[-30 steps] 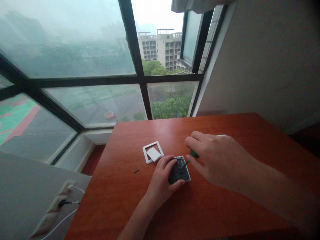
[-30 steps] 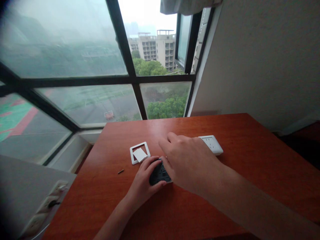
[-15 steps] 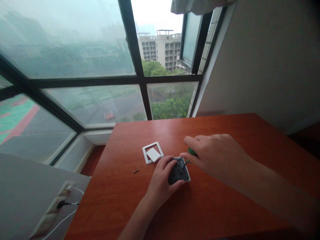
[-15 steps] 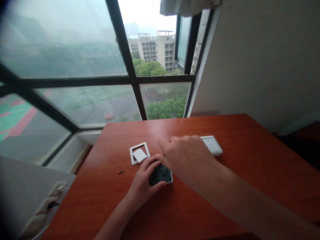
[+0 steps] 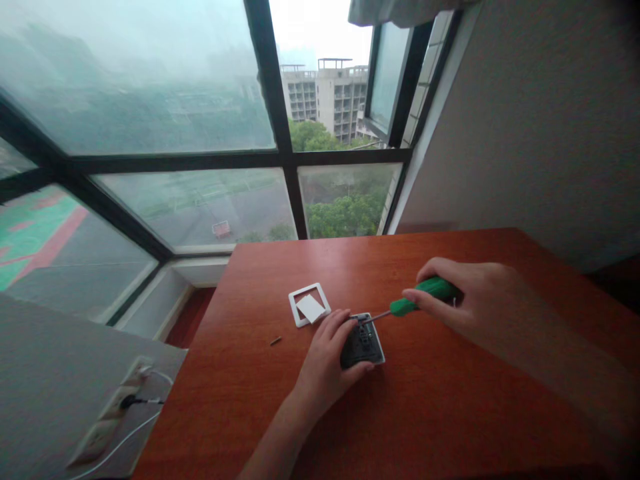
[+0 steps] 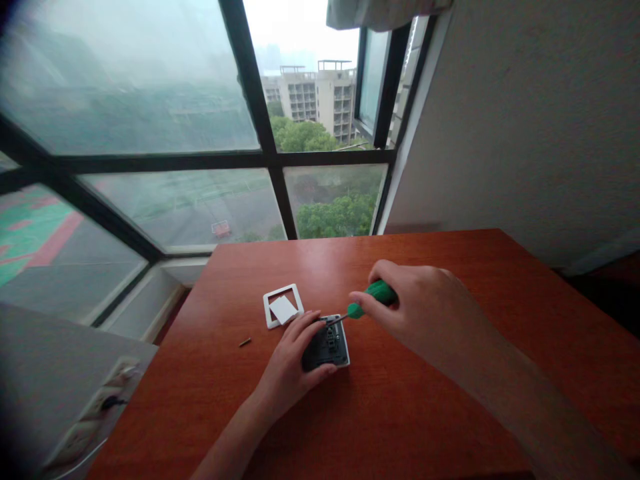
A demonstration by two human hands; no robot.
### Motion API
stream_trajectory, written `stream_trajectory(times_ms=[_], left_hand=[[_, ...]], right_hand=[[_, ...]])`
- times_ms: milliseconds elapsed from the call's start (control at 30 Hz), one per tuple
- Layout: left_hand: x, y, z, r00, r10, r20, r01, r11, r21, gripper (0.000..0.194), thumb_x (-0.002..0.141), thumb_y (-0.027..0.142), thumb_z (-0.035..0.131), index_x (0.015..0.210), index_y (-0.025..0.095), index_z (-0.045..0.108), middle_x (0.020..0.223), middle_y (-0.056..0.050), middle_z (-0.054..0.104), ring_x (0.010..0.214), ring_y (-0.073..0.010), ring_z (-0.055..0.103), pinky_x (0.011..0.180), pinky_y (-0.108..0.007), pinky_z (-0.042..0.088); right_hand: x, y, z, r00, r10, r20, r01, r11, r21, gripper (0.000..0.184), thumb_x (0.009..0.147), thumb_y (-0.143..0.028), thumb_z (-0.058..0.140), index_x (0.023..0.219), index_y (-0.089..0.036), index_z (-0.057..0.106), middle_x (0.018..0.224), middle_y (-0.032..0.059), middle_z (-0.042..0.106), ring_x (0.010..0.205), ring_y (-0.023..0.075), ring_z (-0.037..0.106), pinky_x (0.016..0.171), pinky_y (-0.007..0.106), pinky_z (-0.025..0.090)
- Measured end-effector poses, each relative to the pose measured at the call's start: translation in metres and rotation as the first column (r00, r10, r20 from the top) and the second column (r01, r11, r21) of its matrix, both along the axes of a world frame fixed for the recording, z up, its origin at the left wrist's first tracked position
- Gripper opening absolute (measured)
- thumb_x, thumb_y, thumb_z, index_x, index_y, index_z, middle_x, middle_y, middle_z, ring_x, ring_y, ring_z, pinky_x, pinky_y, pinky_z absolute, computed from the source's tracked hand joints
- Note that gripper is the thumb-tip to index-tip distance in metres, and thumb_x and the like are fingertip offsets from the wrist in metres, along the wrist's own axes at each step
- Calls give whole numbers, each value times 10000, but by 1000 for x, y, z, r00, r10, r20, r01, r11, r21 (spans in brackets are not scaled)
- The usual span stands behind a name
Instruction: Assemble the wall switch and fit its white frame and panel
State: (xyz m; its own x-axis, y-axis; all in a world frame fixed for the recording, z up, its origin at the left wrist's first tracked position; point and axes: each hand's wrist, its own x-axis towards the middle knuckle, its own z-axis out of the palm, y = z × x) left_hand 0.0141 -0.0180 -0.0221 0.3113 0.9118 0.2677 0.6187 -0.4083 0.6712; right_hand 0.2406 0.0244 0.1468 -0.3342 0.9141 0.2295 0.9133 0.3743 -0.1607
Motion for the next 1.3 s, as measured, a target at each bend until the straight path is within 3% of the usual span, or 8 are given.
stream_trajectory(times_ms=[133,233,433,567,733,867,1167,1300], left_hand=[[-9,-4,10,995,50,-81,-47,998,39,664,721,334,788,1306,244,488,1437,-117,452,1325,-327,414,1086,-526,389],[-33,-7,15,972,174,-160,-162,983,82,516,837,277,664,1316,248,476,1348,-104,521,1239,-293,497,1045,-488,429],[-100,-11,15,873,349,-341,-340,936,86,279,899,232,536,1176,203,555,1130,-84,599,1030,-257,607,914,-398,495],[-120,-13,19,829,270,-490,-308,951,4,164,896,228,533,1045,209,598,1030,-63,614,944,-238,616,838,-351,489],[-115,-10,24,752,189,-632,-288,956,-57,163,931,202,442,860,200,589,905,-55,606,815,-211,615,731,-307,456],[-108,-5,28,713,130,-689,-252,965,-79,163,922,189,428,825,190,560,865,-59,607,782,-216,609,697,-305,428],[-101,-1,26,860,70,-506,-182,967,-176,140,857,136,477,835,191,603,830,-39,629,724,-178,594,650,-267,401],[-98,-4,23,959,89,-269,-142,972,-186,89,814,127,527,816,186,594,758,-6,605,652,-137,556,605,-229,403]], right_hand=[[27,-1,-38,949,-128,-288,99,989,-114,291,827,-517,579,820,-231,632,740,17,674,646,195,615,576,286,381],[37,-6,-74,831,-304,-466,160,933,-322,287,801,-513,594,811,-227,609,658,3,621,574,178,566,528,282,386],[36,-26,-137,386,-614,-689,-186,679,-710,381,814,-510,565,1025,-193,583,652,4,618,583,163,561,488,251,427],[27,-38,-158,263,-691,-673,-388,563,-729,374,862,-500,510,1058,-191,588,678,-16,570,498,99,464,406,200,329],[15,-41,-161,312,-668,-675,-374,567,-734,360,874,-544,530,857,-187,576,709,-29,514,461,49,377,375,179,206],[13,-40,-160,337,-651,-680,-401,554,-729,327,864,-507,568,934,-188,578,724,-36,499,454,35,368,383,178,180],[19,-46,-161,372,-629,-683,-403,553,-729,329,869,-492,571,975,-181,581,724,-39,487,466,38,369,391,186,186],[17,-46,-161,366,-644,-672,-390,550,-739,337,855,-507,576,961,-186,581,724,-37,495,459,43,377,386,190,196]])
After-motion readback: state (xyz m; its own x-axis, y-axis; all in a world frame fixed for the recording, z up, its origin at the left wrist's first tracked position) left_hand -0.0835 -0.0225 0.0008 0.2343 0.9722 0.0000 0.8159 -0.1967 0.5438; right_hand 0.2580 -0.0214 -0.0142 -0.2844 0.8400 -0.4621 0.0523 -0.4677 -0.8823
